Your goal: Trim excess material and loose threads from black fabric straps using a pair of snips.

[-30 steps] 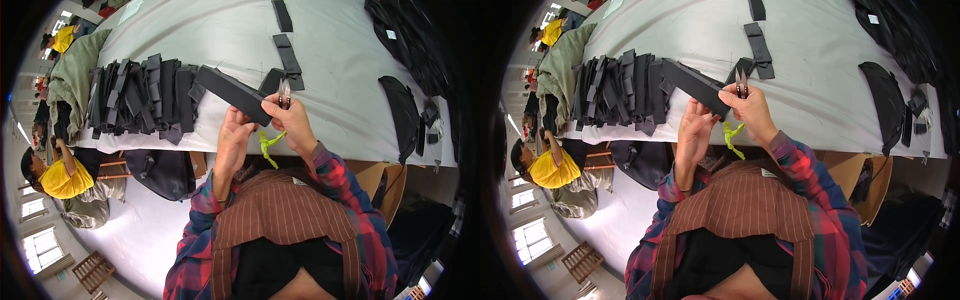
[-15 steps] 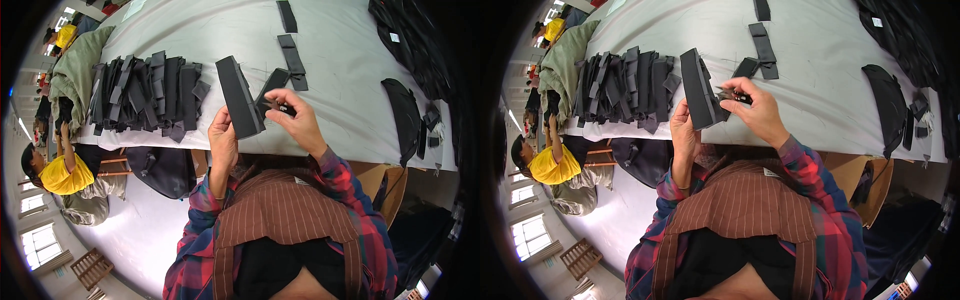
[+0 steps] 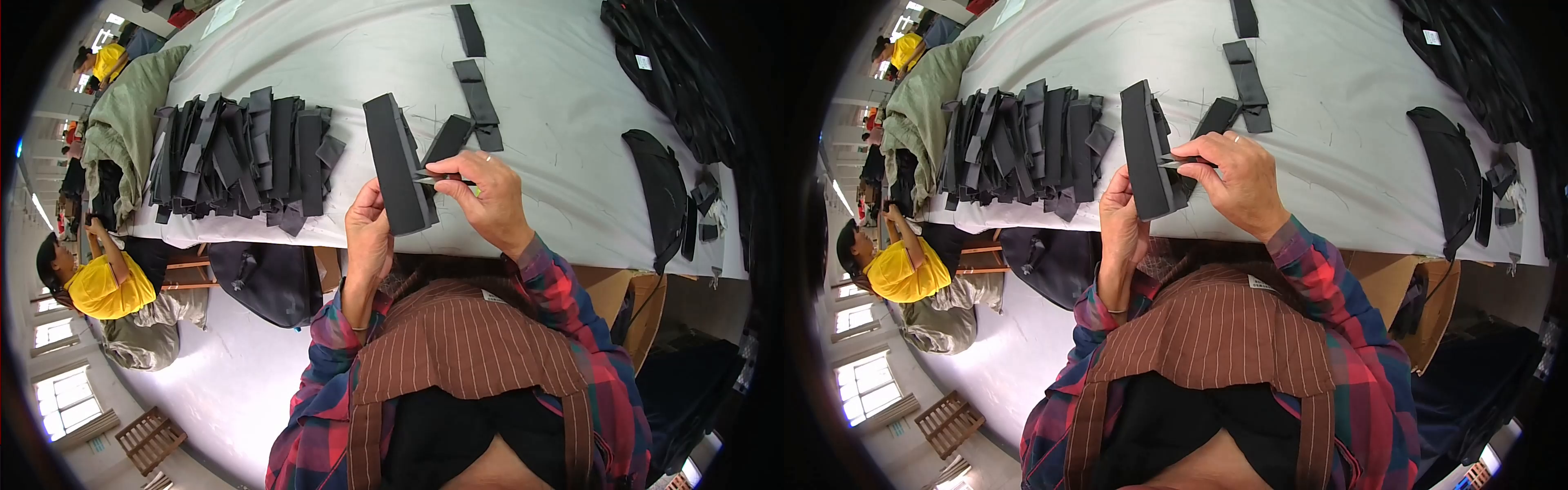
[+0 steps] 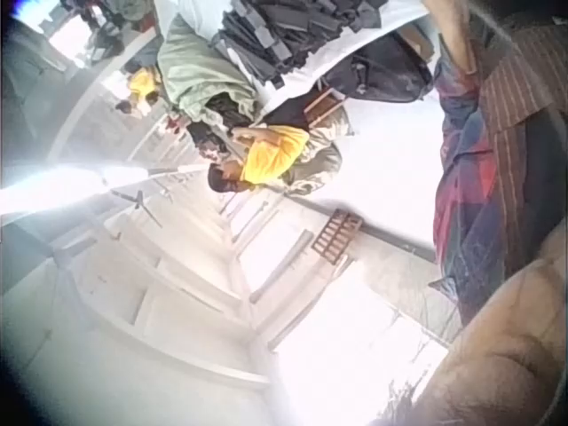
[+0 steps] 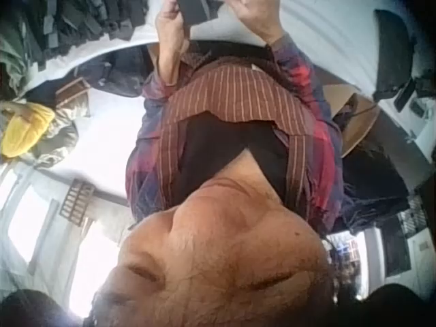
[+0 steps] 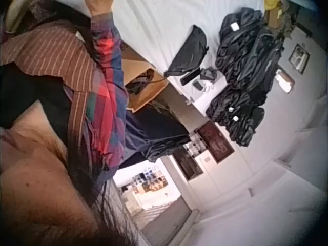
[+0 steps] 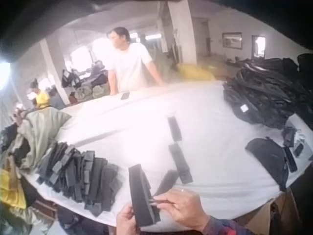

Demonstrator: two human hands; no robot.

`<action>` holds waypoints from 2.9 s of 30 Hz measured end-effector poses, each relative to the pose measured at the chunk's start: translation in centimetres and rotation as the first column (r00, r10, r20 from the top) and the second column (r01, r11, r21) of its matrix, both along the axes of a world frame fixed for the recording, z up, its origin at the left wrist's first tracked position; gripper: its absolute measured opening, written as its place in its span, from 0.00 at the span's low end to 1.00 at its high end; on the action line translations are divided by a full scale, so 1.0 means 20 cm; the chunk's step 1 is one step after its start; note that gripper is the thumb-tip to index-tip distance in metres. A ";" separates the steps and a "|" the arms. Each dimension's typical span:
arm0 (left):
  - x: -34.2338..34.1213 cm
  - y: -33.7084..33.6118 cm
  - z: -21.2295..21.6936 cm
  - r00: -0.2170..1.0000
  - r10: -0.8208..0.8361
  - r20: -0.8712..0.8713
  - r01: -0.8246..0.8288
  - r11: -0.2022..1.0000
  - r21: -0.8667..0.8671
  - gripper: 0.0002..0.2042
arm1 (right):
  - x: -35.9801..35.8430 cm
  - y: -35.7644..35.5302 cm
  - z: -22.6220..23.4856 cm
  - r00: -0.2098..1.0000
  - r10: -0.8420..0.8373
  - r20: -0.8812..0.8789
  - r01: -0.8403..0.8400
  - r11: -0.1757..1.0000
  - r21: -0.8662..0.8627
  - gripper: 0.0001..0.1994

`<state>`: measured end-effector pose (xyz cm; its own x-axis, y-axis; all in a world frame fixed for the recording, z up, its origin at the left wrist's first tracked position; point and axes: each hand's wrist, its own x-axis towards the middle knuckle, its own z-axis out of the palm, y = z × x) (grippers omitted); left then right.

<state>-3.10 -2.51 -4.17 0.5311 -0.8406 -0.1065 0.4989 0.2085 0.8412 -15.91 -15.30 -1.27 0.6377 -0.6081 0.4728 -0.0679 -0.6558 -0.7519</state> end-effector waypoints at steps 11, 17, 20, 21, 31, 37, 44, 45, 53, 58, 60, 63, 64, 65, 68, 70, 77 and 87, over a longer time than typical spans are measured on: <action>0.00 0.00 0.00 0.991 0.041 0.127 -0.046 0.998 0.034 0.12 | -0.03 0.01 0.02 0.997 -0.068 -0.025 0.069 0.995 0.068 0.05; 0.01 0.00 0.00 0.960 0.088 0.266 -0.105 0.993 0.050 0.11 | -0.05 0.07 0.05 0.979 0.203 0.017 -0.202 0.959 0.200 0.07; 0.01 -0.01 0.00 0.944 0.085 0.318 -0.105 0.993 0.046 0.11 | -0.02 0.11 0.06 0.972 0.227 -0.061 -0.224 0.973 0.057 0.07; 0.01 -0.01 -0.01 0.940 0.081 0.331 -0.101 0.994 0.044 0.11 | -0.01 0.11 0.06 0.971 0.230 -0.062 -0.226 0.972 0.059 0.07; 0.02 0.02 -0.04 0.947 0.097 0.307 -0.124 0.990 0.071 0.11 | 0.00 0.13 0.06 0.988 0.139 -0.067 -0.141 0.990 -0.021 0.12; -0.02 0.02 -0.09 0.877 0.040 0.479 -0.115 0.985 0.129 0.20 | 0.01 0.14 -0.07 0.987 0.144 -0.069 -0.143 0.989 0.024 0.17; -0.04 0.04 -0.02 0.937 0.033 0.347 -0.095 0.982 0.164 0.21 | 0.03 0.10 -0.09 1.000 -0.018 0.025 0.009 0.950 0.313 0.03; -0.02 0.04 -0.03 0.949 -0.028 0.314 -0.054 0.967 0.249 0.17 | 0.03 0.09 -0.09 0.999 -0.033 0.042 0.016 0.935 0.355 0.03; 0.10 0.09 -0.04 0.684 -0.213 0.698 0.096 0.975 0.203 0.11 | 0.04 0.01 -0.08 0.987 -0.088 0.132 0.009 0.861 0.508 0.09; 0.08 0.06 0.02 0.904 -0.304 0.301 0.247 0.945 0.212 0.17 | 0.05 -0.01 -0.08 0.989 -0.088 0.117 -0.010 0.757 0.653 0.10; 0.05 0.04 0.05 0.925 -0.212 0.315 0.165 0.971 0.171 0.19 | 0.05 0.01 -0.08 0.990 -0.070 0.126 -0.024 0.779 0.627 0.09; 0.05 0.03 0.03 0.905 -0.160 0.393 0.106 0.982 0.157 0.23 | 0.05 0.03 -0.06 0.993 -0.049 0.112 -0.026 0.808 0.588 0.08; 0.05 0.03 0.02 0.865 -0.207 0.458 0.134 0.973 0.188 0.24 | 0.05 0.03 -0.06 0.995 -0.052 0.091 -0.010 0.818 0.575 0.08; 0.05 0.03 0.01 0.864 -0.210 0.457 0.136 0.972 0.190 0.24 | 0.05 0.02 -0.06 0.994 -0.054 0.090 -0.008 0.817 0.577 0.08; 0.05 0.03 -0.01 0.832 -0.223 0.508 0.105 0.963 0.250 0.24 | 0.05 0.02 -0.07 0.995 -0.055 0.085 -0.005 0.811 0.585 0.08; 0.03 0.03 -0.03 0.830 -0.107 0.547 0.033 0.989 0.142 0.21 | 0.05 0.02 -0.07 0.995 -0.071 0.074 0.014 0.809 0.588 0.08; 0.04 0.05 0.02 0.804 -0.240 0.545 0.070 0.947 0.314 0.13 | 0.05 0.01 -0.08 0.992 -0.087 0.089 0.016 0.795 0.607 0.09; -0.01 0.03 -0.01 0.918 -0.046 0.394 -0.063 0.963 0.261 0.13 | 0.07 0.05 -0.08 0.993 -0.079 0.089 0.013 0.815 0.580 0.08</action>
